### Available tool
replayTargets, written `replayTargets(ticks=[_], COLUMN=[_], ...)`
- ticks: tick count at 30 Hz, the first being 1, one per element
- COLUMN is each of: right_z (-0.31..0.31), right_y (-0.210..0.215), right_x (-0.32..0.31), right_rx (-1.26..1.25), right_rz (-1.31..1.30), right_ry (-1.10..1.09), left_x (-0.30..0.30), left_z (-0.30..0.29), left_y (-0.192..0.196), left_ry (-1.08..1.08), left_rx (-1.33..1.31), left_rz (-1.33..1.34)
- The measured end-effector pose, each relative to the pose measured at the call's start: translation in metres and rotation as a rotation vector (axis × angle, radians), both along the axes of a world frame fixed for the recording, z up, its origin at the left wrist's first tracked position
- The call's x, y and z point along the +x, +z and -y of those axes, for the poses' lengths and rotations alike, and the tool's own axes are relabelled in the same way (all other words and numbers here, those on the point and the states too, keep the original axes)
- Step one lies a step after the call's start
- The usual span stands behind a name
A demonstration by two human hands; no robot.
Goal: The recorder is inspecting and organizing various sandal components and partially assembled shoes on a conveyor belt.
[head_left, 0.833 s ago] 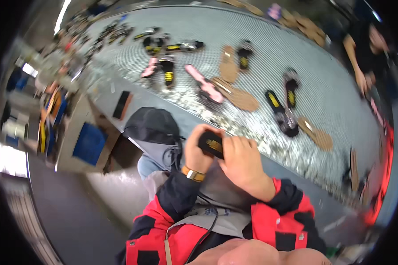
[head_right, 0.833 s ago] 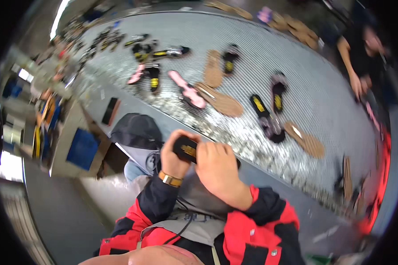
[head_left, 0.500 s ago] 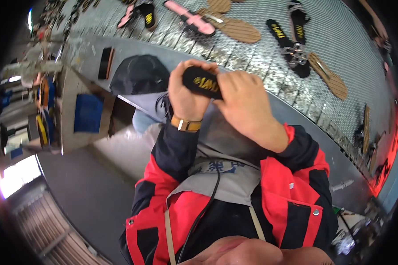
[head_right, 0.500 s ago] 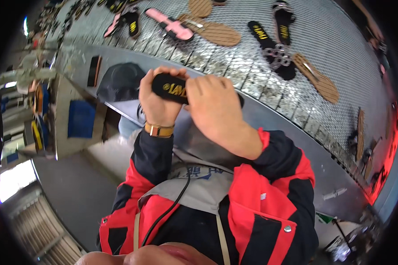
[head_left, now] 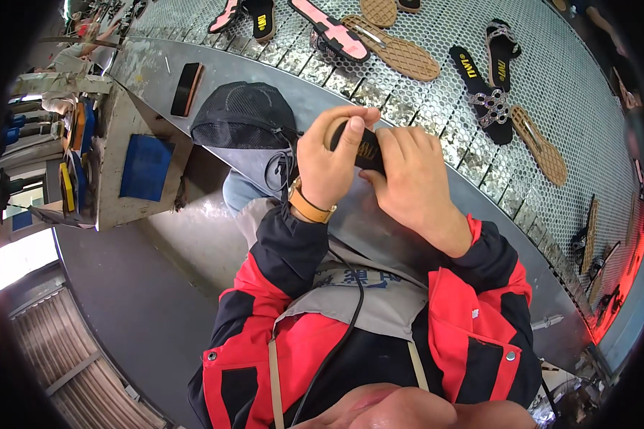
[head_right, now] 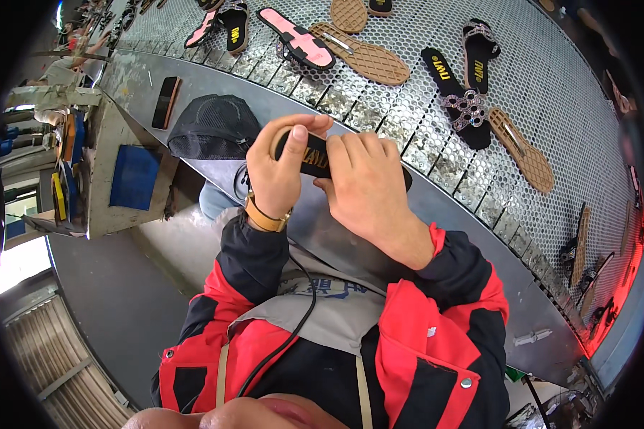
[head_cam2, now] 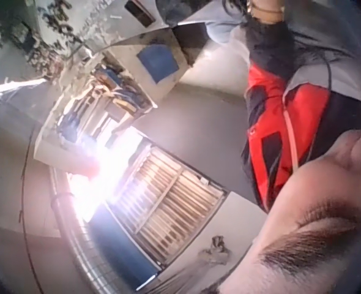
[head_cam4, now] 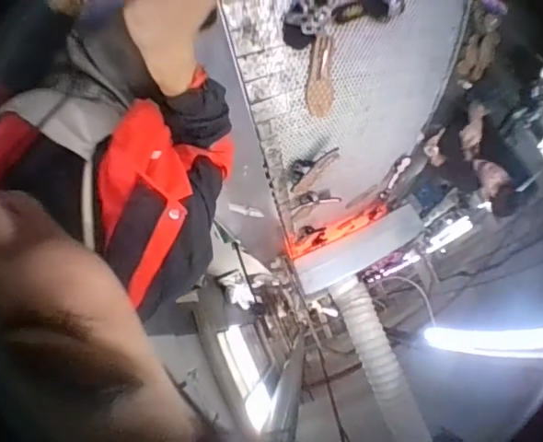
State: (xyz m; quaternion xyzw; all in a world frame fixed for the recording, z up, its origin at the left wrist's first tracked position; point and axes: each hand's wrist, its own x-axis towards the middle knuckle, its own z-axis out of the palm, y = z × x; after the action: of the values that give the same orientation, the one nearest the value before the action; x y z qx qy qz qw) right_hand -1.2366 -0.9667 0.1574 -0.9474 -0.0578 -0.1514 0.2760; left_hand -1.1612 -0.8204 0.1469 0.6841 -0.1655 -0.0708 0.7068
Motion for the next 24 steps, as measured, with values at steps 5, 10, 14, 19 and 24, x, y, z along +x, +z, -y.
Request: replayTargets(ticks=[5,10,14,19,24], right_z=[0.004,0.001,0.006,0.007,0.004], right_y=[0.016,0.025,0.033,0.026,0.026], right_x=[-0.002,-0.001,0.005,0.023,0.054], right_rx=[-0.082,-0.210,0.077,0.693,0.659], right_rz=[0.043,0.406,0.531,-0.049,-0.249], right_ry=[0.050,0.363,0.608,0.063,0.131], left_x=[0.007,0.033,0.031,0.014,0.020], left_z=[-0.024,-0.045,-0.043,-0.037,-0.043], left_y=[0.000,0.015,0.017,0.009,0.014], left_ry=[-0.210,-0.300,-0.048,-0.139,-0.117], left_rx=[-0.105,-0.612,-0.386,-0.451,-0.381], left_rz=[-0.090,-0.702,-0.483,-0.417,-0.421])
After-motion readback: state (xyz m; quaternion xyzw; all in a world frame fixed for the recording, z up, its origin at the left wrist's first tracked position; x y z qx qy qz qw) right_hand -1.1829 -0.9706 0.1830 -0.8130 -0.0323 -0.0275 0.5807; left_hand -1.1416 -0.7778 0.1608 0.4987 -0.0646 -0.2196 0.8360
